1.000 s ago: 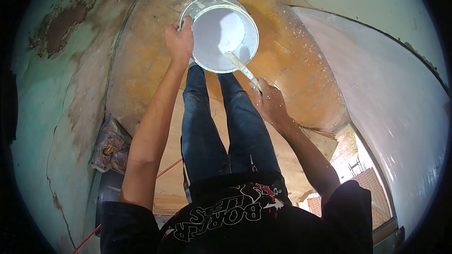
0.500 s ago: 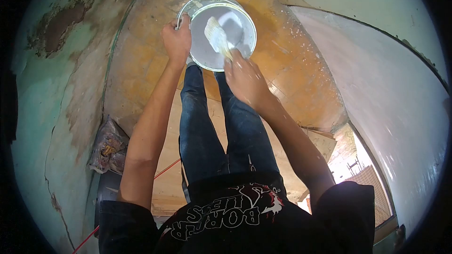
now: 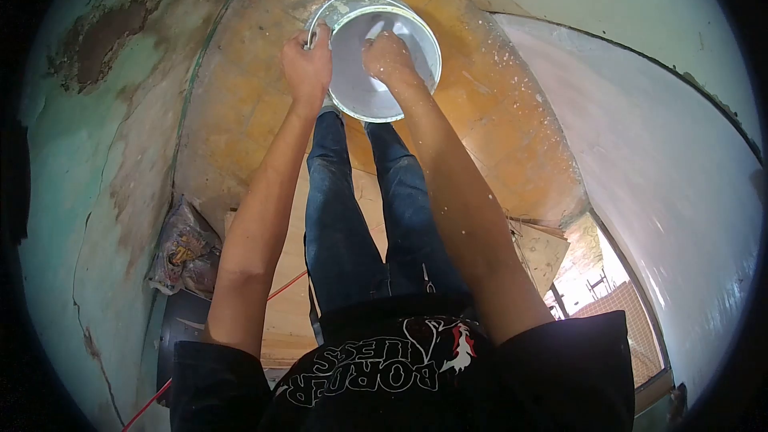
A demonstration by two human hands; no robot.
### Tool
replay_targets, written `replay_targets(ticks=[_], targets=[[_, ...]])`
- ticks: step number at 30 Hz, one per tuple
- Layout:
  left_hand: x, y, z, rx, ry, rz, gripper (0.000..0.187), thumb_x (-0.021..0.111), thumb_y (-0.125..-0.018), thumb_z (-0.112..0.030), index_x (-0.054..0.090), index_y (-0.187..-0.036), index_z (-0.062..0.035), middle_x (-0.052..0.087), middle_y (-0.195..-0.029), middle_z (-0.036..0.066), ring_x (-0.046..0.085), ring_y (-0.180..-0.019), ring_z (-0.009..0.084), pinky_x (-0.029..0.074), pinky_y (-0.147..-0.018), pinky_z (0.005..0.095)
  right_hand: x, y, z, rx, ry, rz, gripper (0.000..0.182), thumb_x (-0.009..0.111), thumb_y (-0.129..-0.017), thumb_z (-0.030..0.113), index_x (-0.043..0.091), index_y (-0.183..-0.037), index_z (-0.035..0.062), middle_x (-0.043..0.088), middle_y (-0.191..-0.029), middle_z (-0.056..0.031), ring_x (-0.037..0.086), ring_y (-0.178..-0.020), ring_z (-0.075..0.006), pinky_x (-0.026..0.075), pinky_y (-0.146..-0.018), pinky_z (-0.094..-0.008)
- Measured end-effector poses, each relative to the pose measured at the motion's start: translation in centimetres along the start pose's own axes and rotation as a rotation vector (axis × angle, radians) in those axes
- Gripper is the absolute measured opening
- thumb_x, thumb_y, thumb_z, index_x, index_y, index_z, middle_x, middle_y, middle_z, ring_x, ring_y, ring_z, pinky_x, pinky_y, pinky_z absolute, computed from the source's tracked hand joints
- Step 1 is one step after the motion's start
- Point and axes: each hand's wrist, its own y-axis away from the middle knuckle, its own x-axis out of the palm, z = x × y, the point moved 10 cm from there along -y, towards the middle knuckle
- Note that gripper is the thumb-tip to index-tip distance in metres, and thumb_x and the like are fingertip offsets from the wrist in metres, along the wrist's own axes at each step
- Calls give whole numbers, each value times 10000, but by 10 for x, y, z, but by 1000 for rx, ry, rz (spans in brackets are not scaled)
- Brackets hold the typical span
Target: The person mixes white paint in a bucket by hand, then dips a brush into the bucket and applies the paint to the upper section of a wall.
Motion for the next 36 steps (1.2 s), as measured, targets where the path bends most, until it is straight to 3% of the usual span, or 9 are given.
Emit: replay_targets(ticks=[1, 3, 13, 19, 21, 24, 31, 33, 36], targets=[[0, -1, 1, 2, 12, -5, 431, 673, -824, -295, 575, -604, 62, 597, -708, 239, 568, -689, 447, 414, -655, 478, 3, -4, 1, -1, -1, 1, 409, 527, -914, 252, 650, -1083, -100, 638, -1133, -313, 605, -1114, -434, 468, -985, -468], [1, -3, 5, 5, 16, 0, 430, 672, -823, -292, 574, -604, 64, 595, -705, 239, 567, -690, 449, 413, -655, 479, 21, -7, 20, -204, 126, 85, 397, 532, -915, 258, 657, -1094, -74, 647, -1142, -284, 609, -1114, -422, 469, -982, -470], [2, -3, 4, 13, 20, 7, 416, 669, -822, -265, 574, -598, 72, 599, -705, 244, 562, -691, 454, 417, -671, 489, 46, 28, 23, -429, 410, 265, 286, 557, -865, 194, 691, -1020, -7, 684, -989, -263, 656, -948, -433, 509, -892, -482], [2, -4, 3, 4, 3, 12, 409, 670, -822, -256, 577, -589, 67, 601, -701, 240, 567, -688, 448, 418, -670, 493, 52, 50, 11, -578, 749, 366, 215, 548, -861, 116, 711, -971, 29, 708, -967, -213, 694, -939, -357, 544, -831, -461], [2, -4, 4, 2, 7, 13, 410, 668, -823, -256, 577, -588, 67, 601, -700, 240, 569, -689, 447, 416, -669, 496, 45, 58, 10, -686, 895, 357, 204, 566, -864, 84, 744, -959, 57, 732, -962, -145, 715, -929, -304, 567, -812, -421], [2, -3, 2, 9, 17, 15, 411, 666, -824, -259, 577, -589, 67, 601, -699, 240, 572, -695, 446, 412, -668, 500, 24, 63, 26, -795, 859, 231, 182, 582, -856, 91, 747, -923, 55, 727, -901, -137, 718, -896, -297, 575, -774, -414], [2, -4, 5, 6, 20, 12, 405, 668, -824, -264, 590, -605, 68, 606, -712, 240, 575, -710, 445, 415, -670, 497, 15, 55, 63, -921, 820, 168, 140, 612, -805, 67, 708, -898, 24, 691, -896, -166, 703, -874, -307, 569, -749, -413], [2, -4, 5, 6, 19, 11, 408, 669, -823, -266, 589, -603, 68, 607, -715, 240, 576, -711, 445, 415, -672, 497, 14, 54, 73, -1025, 864, 52, 129, 622, -799, 55, 709, -886, 18, 688, -873, -161, 704, -862, -298, 574, -730, -408], [2, -3, 6, -6, 26, 12, 413, 671, -822, -270, 586, -599, 66, 606, -716, 238, 577, -713, 445, 416, -673, 497, 1, 42, 76, -981, 865, -93, 130, 665, -764, 30, 741, -867, 52, 725, -909, -128, 715, -898, -279, 588, -722, -378]])
